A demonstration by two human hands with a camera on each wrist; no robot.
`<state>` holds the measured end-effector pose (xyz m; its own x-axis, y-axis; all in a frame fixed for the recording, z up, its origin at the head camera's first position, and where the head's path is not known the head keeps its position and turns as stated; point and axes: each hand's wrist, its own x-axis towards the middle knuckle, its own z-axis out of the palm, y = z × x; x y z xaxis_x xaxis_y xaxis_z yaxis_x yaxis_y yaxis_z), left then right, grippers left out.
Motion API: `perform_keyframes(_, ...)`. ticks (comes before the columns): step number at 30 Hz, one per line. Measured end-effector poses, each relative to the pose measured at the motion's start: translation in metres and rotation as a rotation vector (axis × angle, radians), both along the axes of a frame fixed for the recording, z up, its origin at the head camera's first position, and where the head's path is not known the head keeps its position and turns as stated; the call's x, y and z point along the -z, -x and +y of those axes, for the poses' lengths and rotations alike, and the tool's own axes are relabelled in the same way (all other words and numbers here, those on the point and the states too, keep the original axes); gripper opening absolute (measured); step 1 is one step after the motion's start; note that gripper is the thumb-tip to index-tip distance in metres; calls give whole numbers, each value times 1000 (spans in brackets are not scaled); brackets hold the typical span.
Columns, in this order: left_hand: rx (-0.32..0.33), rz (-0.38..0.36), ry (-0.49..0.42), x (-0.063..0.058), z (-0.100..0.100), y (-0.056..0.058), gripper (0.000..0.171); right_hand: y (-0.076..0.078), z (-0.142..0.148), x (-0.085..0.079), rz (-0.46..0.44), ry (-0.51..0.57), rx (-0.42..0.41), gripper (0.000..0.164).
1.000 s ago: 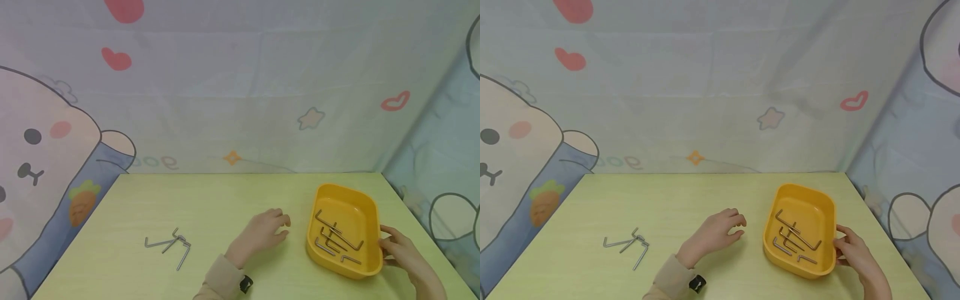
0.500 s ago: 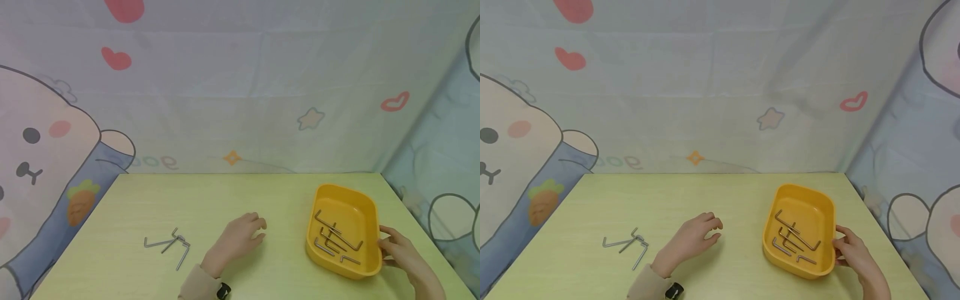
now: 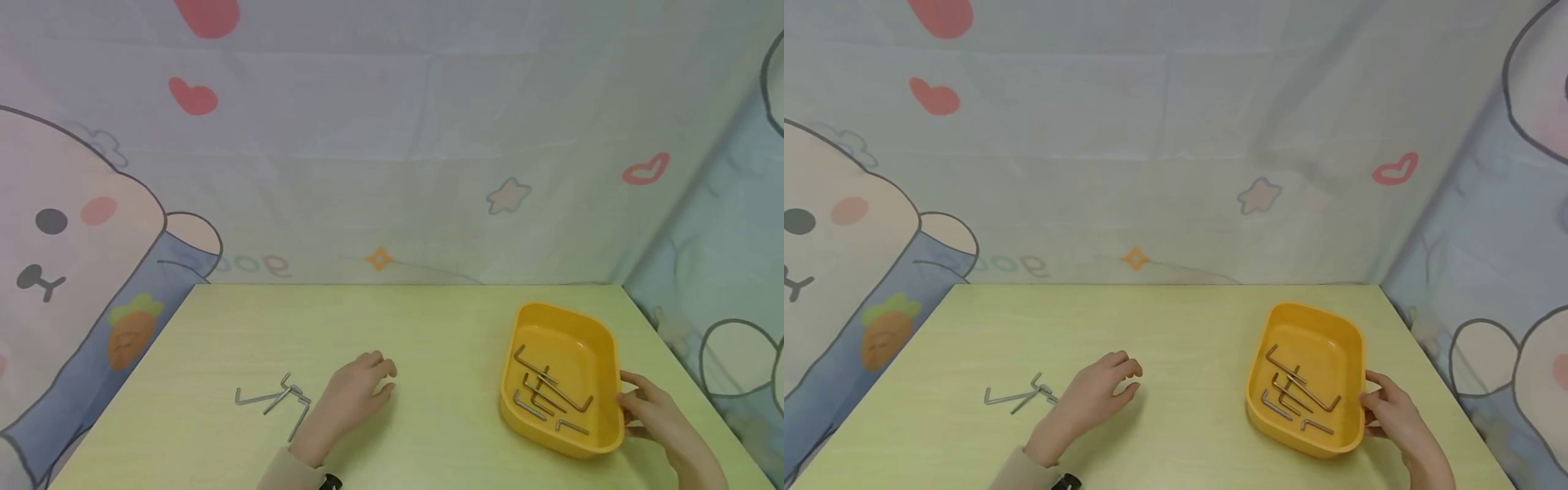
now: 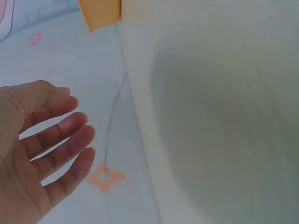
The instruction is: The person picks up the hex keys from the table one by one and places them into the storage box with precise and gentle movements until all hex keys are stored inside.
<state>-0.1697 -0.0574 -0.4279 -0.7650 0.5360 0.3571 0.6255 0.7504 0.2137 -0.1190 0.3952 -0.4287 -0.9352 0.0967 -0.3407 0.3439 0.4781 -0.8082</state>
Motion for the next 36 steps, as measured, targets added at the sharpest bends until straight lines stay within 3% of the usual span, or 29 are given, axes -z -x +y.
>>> perform_keyframes(6,-54,31,14,5,-18,-5,13,-1,-1,-1,-5,1,6,59)
perform_keyframes(17,-72,82,73,11,-50,-9,15,0,-1,-1,2,5,8,59)
perform_keyframes(24,-103,68,80,16,-66,-9,15,0,0,-1,0,3,2,59)
perform_keyframes(36,-224,25,102,19,-90,-8,19,-2,-1,-1,6,1,6,59)
